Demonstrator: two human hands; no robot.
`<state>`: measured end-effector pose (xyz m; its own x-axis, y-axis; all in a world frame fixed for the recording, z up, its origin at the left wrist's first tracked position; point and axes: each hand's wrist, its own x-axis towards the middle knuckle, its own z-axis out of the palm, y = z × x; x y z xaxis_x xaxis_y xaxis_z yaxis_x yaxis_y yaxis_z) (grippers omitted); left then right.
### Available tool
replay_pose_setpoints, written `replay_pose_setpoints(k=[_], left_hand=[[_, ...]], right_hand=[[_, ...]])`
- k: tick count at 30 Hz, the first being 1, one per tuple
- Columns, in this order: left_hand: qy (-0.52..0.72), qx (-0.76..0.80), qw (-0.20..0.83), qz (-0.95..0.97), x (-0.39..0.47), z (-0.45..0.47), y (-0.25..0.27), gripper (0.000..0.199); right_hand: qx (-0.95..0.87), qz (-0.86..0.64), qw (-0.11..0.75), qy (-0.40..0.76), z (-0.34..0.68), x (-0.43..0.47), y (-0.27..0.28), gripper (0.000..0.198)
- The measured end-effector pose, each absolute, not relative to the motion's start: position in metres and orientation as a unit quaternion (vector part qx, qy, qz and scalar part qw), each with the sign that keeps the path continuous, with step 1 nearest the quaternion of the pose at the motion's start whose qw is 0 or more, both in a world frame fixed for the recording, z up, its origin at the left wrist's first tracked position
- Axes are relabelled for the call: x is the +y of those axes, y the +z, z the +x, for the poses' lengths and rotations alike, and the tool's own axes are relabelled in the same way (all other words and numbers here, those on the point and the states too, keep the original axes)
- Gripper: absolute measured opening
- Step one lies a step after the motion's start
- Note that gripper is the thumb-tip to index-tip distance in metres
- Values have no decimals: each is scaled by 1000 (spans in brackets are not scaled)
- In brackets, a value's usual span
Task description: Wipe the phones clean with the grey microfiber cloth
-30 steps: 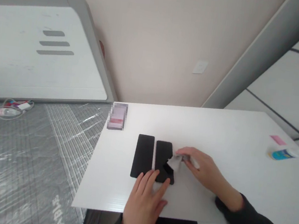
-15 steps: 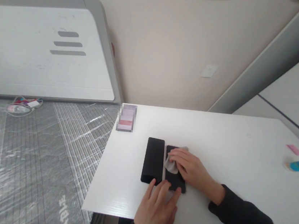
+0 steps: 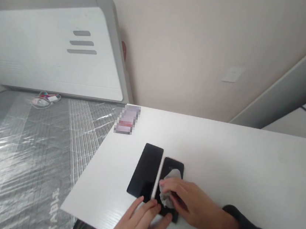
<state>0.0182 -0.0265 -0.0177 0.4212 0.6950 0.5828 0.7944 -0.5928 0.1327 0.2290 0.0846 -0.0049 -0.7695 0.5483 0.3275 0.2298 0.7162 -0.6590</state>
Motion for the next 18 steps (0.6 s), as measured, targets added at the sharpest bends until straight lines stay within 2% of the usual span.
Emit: replay_pose_setpoints(k=[6,11,18], left_hand=[[-271,-466,59,-840,-32,19,-5,37],[-227,-445,29,-866,-32,15,11,38],[-262,-439,37,-859,-30,17,0,36]], right_hand=[[-874,-286,336,206,237,93,-9,26],[-897,-189,321,237,232,75,1,27],[-883,-308,322,145,237,89,0,16]])
